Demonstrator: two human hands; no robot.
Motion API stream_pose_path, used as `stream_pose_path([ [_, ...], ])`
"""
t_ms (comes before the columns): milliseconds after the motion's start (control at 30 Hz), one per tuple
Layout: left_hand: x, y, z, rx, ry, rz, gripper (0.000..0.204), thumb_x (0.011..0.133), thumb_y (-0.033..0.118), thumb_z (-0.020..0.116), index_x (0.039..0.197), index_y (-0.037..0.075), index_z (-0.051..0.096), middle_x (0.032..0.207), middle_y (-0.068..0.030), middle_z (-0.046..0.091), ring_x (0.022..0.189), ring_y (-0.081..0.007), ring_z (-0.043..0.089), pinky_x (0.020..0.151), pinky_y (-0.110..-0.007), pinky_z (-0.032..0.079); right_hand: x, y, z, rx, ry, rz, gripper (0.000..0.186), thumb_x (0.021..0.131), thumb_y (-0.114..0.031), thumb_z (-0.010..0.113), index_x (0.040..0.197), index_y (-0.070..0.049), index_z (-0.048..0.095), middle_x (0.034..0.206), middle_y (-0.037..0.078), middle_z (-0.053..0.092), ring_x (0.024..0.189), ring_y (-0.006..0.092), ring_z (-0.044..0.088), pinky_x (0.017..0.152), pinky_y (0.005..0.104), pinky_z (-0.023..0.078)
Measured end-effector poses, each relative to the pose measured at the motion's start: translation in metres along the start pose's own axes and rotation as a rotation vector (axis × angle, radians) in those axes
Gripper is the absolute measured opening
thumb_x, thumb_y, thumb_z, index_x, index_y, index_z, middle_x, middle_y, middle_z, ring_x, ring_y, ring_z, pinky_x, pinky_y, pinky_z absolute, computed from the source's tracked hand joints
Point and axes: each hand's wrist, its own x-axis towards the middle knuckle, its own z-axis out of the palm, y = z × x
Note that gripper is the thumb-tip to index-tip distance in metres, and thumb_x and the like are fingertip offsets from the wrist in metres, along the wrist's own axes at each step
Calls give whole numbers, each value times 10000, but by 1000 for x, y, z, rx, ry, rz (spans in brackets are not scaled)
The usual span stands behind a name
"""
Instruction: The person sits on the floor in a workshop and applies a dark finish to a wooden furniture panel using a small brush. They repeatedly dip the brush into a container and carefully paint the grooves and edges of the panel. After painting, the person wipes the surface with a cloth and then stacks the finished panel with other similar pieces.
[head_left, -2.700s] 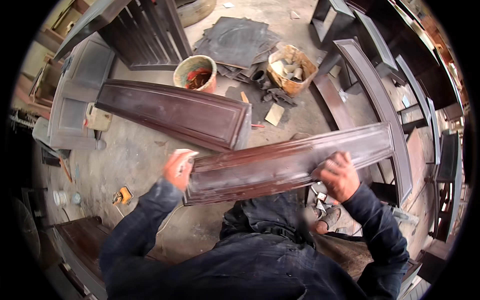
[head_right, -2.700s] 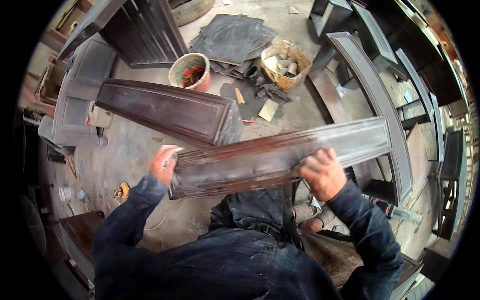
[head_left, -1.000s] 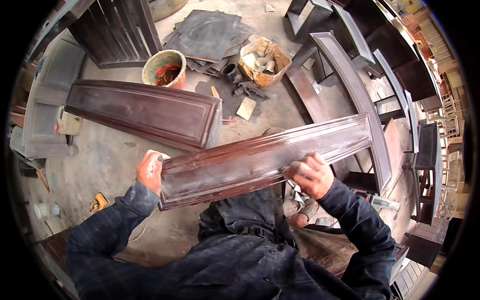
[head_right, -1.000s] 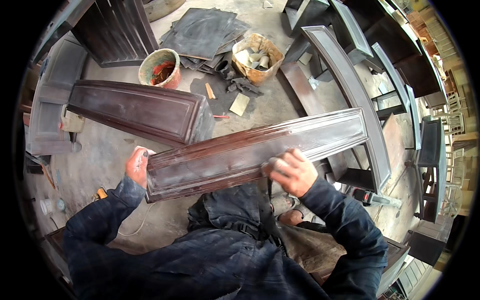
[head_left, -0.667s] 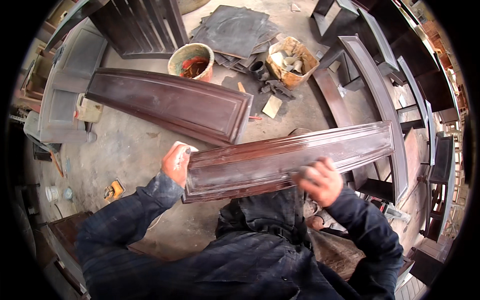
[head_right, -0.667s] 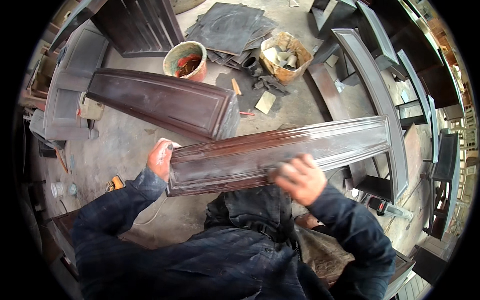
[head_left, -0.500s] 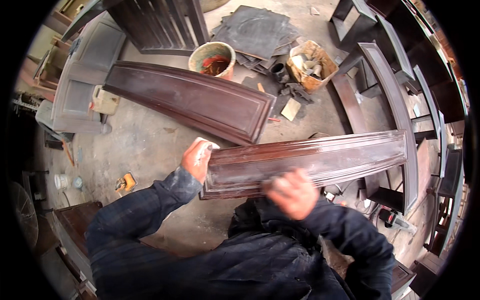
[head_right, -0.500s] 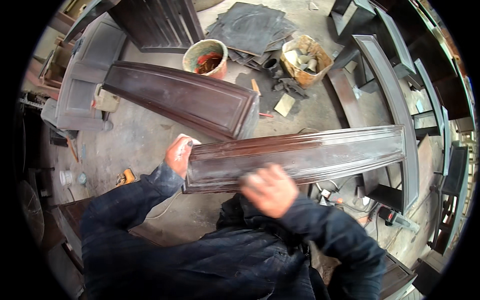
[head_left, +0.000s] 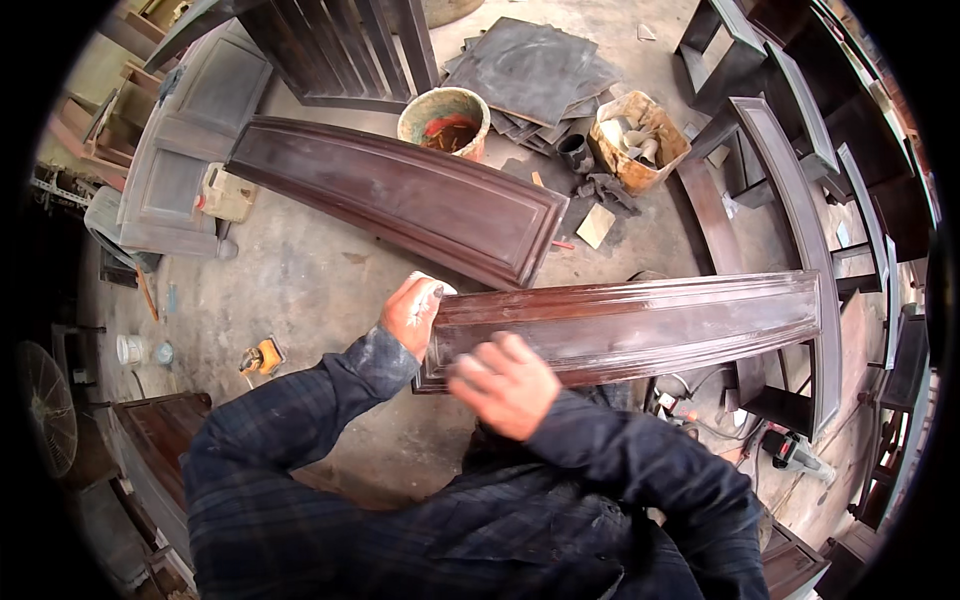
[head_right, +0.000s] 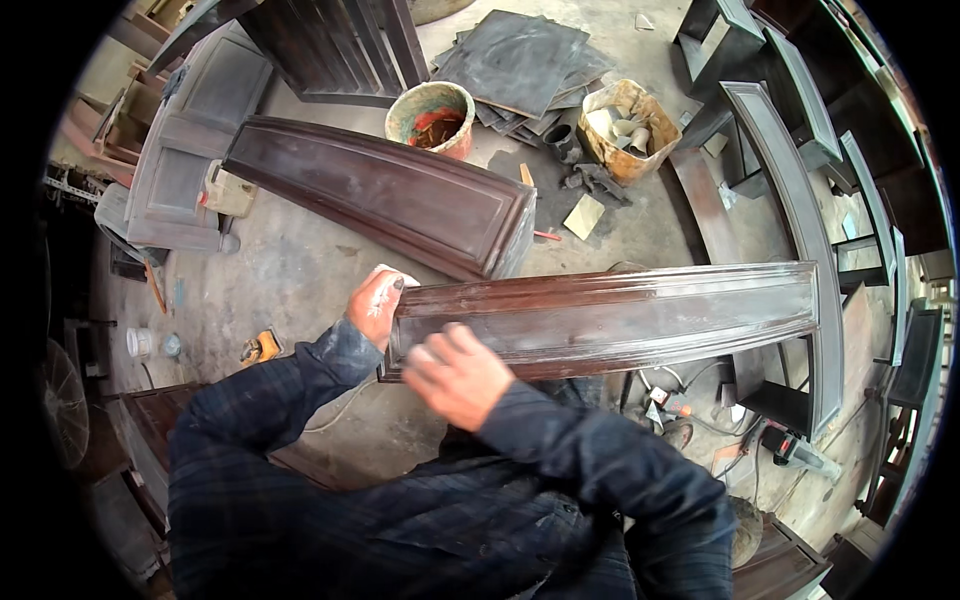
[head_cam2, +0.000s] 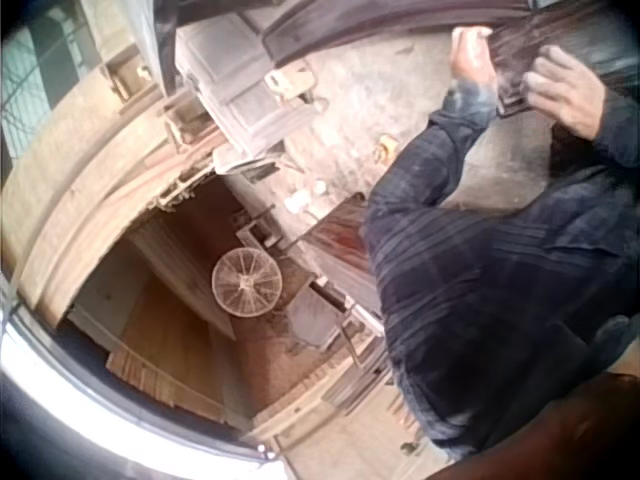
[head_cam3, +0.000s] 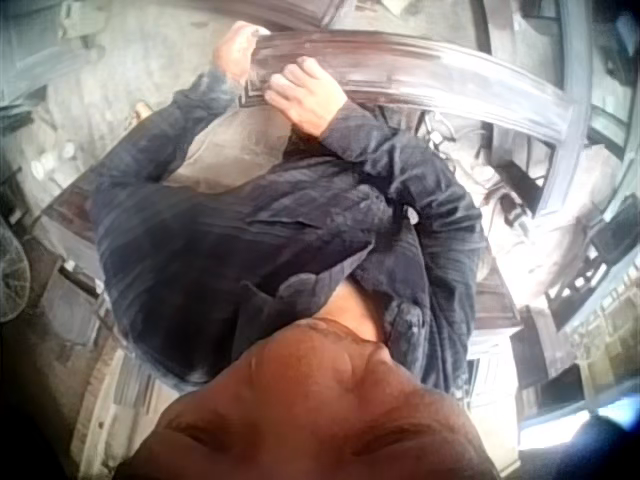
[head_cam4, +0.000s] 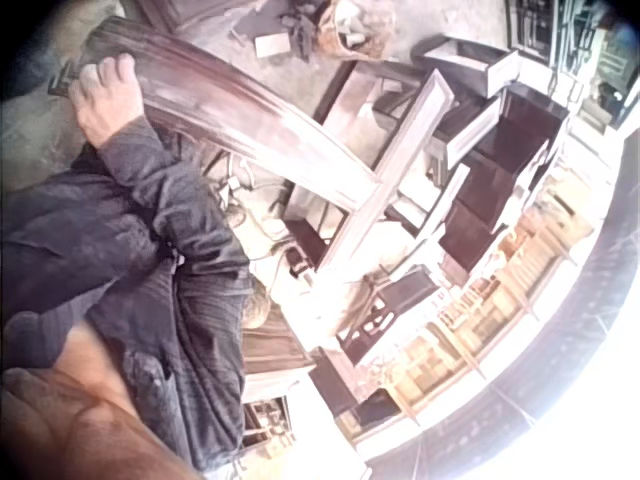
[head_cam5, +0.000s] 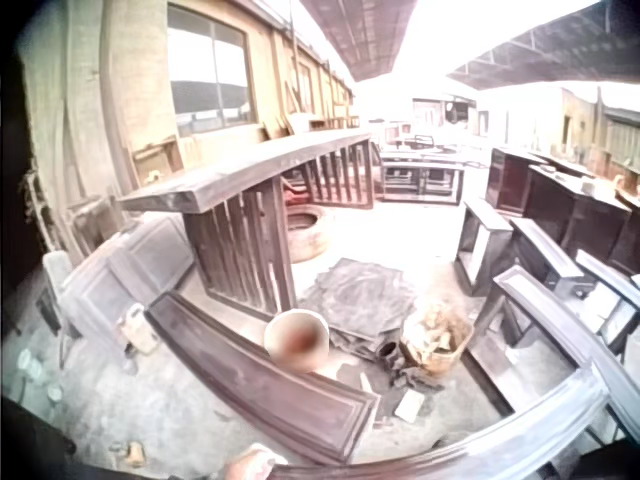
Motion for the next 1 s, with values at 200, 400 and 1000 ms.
stream_pose_path([
  [200,1,-4,5,-48,-38,-67,166,1008,76,474,1009,-23,608,936,-122,576,865,-246,590,817,-314,465,-190,104,-118,-337,-16,244,290,709,-183,653,996,-170,699,1004,17,650,877,231,607,891,448,466],
  [400,-20,-63,10,-89,41,-131,174,988,104,485,939,13,625,884,-114,576,852,-248,574,782,-349,463,-204,93,-110,-199,-10,240,355,726,-188,654,1079,-161,678,1122,48,613,1111,276,577,1077,537,408],
  [1000,-5,-25,-3,154,-95,-18,249,1036,192,421,970,-23,529,905,-141,483,821,-289,505,805,-346,426,-396,213,-242,-746,-155,630,294,741,-94,641,1015,-191,686,970,-4,639,977,207,596,928,345,436],
])
